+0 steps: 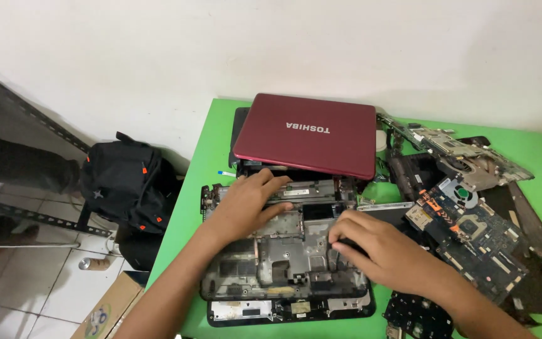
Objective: Detaching and manipulating internal ribbon cables and connectors during the disassembly of a laptop on a repair bench.
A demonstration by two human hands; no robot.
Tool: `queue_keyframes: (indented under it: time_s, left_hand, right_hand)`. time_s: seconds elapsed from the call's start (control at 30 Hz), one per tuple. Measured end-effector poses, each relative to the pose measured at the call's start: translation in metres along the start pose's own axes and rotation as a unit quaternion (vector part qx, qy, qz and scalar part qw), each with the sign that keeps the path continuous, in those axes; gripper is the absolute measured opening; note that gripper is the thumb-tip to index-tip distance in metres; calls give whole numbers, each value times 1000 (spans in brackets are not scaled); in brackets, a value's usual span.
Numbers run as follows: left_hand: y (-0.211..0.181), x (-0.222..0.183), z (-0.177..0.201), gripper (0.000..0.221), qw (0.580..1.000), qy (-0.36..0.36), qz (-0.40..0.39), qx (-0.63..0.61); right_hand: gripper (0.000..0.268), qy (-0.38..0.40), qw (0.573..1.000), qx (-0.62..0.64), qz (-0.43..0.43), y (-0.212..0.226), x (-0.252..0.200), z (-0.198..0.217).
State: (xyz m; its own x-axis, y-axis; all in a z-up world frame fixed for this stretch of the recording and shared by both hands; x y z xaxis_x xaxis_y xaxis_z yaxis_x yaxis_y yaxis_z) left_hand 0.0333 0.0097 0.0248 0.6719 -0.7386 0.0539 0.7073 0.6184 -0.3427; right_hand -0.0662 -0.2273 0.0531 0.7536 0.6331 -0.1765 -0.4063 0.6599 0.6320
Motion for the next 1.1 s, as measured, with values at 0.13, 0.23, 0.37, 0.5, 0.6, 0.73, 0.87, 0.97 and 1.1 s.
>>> queue_keyframes:
  time_s: [0.13,0.23,0.37,0.5,0.6,0.73,0.87,0.97,1.1]
  left_hand:
    - [-18,-2,19,54,998,47,13,-51]
    - [-34,7,28,51,999,35,25,-28]
    - [-49,34,0,53,996,69,2,-59]
    - [-59,44,-33,46,994,91,-31,-51]
    - [-50,45,-65,39,996,22,-79,-47]
    - [-58,25,-42,36,990,-50,-128,-15]
    - [-51,24,-58,23,982,-81,-168,-40]
    - [-52,25,-58,21,977,-84,-184,-73]
    - [-51,24,-58,25,974,-93,-187,-93]
  right_hand:
    - [15,-54,997,46,-3,8,-13,19]
    - [18,-79,996,42,-13,13,-24,31]
    - [22,-81,995,-17,-64,13,-31,41]
    - [15,-89,993,-56,-58,1,-21,35]
    - [12,-77,996,-22,-30,-32,-9,13]
    - [17,-139,990,12,-20,-44,-11,-6]
    - [14,-239,970,-29,27,-56,-12,-12]
    - [11,-329,939,-85,51,-60,-13,-17]
    - [9,-440,883,-161,26,-77,-23,-17]
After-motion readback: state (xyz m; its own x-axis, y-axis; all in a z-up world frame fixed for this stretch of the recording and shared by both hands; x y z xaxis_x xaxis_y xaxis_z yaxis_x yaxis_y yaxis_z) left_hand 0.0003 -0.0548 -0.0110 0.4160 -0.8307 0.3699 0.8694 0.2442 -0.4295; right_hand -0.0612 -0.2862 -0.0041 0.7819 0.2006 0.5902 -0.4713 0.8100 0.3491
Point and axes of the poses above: each hand's wrist, its own x-axis towards the middle knuckle, its own z-axis out of the back of the hand, y = z × x, the point moved 3 cm from there along x, towards the middle knuckle, and after that the axes turned 9 degrees about y, right-handed, at the moved point
